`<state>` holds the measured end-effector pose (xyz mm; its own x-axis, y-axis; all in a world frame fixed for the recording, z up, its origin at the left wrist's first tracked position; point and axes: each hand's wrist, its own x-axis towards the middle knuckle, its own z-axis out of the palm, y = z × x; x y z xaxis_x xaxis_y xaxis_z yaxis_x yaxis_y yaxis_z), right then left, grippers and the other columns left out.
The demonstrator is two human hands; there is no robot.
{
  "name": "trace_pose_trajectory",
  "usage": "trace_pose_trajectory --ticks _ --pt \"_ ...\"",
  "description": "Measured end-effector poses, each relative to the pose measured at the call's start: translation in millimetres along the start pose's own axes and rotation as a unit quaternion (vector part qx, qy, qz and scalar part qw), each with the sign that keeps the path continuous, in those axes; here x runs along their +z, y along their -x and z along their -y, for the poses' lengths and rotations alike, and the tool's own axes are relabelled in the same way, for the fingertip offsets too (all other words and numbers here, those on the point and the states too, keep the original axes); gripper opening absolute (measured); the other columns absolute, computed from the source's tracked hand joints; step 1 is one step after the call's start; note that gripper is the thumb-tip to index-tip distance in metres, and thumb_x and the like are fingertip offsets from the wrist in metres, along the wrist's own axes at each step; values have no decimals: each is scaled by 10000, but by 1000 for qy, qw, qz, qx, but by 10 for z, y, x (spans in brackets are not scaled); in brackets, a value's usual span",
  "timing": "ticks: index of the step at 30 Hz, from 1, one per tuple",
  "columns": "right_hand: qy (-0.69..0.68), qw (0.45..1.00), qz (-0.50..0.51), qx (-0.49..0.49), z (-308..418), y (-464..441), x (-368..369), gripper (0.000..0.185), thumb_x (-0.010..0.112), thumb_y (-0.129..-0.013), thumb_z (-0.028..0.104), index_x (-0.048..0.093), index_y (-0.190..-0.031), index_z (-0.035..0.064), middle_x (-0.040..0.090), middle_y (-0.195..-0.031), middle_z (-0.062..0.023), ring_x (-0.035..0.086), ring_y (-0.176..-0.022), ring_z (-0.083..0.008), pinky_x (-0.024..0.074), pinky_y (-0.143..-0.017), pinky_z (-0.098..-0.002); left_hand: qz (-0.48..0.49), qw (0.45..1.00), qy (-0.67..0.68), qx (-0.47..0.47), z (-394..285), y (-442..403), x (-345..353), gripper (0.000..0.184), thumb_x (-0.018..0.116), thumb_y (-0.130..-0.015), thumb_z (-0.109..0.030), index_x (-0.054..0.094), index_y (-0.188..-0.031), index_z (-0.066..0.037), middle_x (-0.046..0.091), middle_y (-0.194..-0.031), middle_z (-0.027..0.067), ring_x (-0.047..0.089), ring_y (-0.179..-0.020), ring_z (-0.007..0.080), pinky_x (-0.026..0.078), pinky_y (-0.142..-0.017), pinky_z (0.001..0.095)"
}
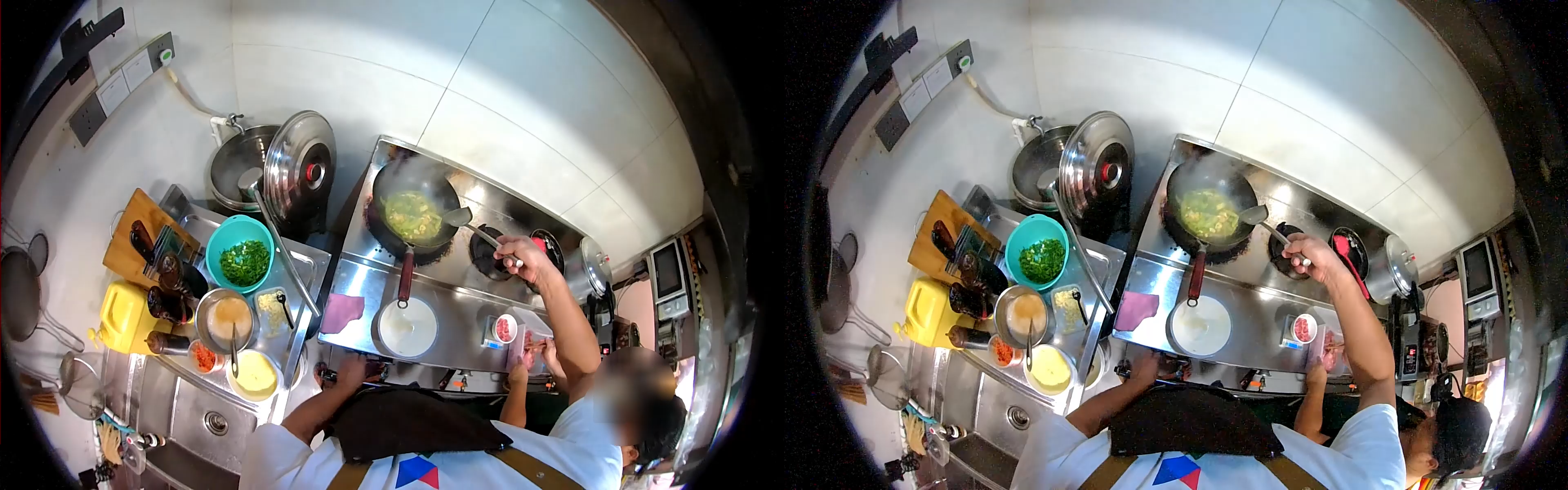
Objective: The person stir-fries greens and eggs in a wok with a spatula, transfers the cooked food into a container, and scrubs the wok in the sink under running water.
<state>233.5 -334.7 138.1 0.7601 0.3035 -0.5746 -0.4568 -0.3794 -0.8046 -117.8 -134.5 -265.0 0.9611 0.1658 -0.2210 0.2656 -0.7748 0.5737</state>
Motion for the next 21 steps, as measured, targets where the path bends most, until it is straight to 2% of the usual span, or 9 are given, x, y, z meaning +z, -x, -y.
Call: trace_pose_trajectory --ticks 3,4,7,13,14,18,21 --pt "-16 1000 1 4 6 -8 0 364 587 -837 6 503 -1188 -32 637 -818 -125 489 -489 -81 362 -374 -229 115 992 -8 -43 419 59 237 271 580 -887 -145 627 -1101 13 666 -1099 215 660 -984 398 535 -821 490" --pt "-24 1000 2 5 -26 -33 -16 382 586 -835 5 495 -1204 -33 638 -818 -127 489 -490 -82 362 -375 -229 174 981 -83 3 468 87 272 223 577 -869 -104 649 -1060 -14 677 -1066 205 672 -980 365 543 -800 488" --pt "-41 999 5 3 -81 -11 38 375 575 -835 2 519 -1204 -33 643 -816 -129 487 -492 -79 359 -378 -225 144 986 -70 41 456 143 261 185 600 -824 -96 685 -963 -8 691 -1003 219 676 -952 383 535 -823 479" --pt "-59 998 12 9 -203 19 96 379 575 -839 16 545 -1213 -32 642 -809 -109 483 -502 -71 353 -383 -218 188 976 -98 46 413 134 183 163 667 -781 -91 719 -922 -29 707 -997 179 692 -929 346 552 -781 462" --pt "-63 998 12 7 -225 8 94 396 576 -842 23 538 -1233 -32 639 -804 -99 485 -498 -72 359 -381 -221 151 981 -98 65 416 165 181 156 651 -791 -84 725 -919 -34 710 -990 175 696 -921 343 557 -775 457" --pt "-59 998 -11 -5 -283 40 184 387 566 -844 24 543 -1228 -23 634 -792 -87 493 -484 -74 378 -380 -218 162 980 -105 47 390 137 186 153 635 -803 -81 730 -913 -32 713 -980 177 699 -918 340 563 -772 449" --pt "-65 998 -7 -3 -434 13 258 327 554 -834 17 564 -1159 -16 631 -788 -76 504 -482 -68 388 -373 -201 157 981 -103 55 457 106 264 141 617 -834 -93 706 -927 -36 704 -965 165 692 -920 335 554 -773 458"
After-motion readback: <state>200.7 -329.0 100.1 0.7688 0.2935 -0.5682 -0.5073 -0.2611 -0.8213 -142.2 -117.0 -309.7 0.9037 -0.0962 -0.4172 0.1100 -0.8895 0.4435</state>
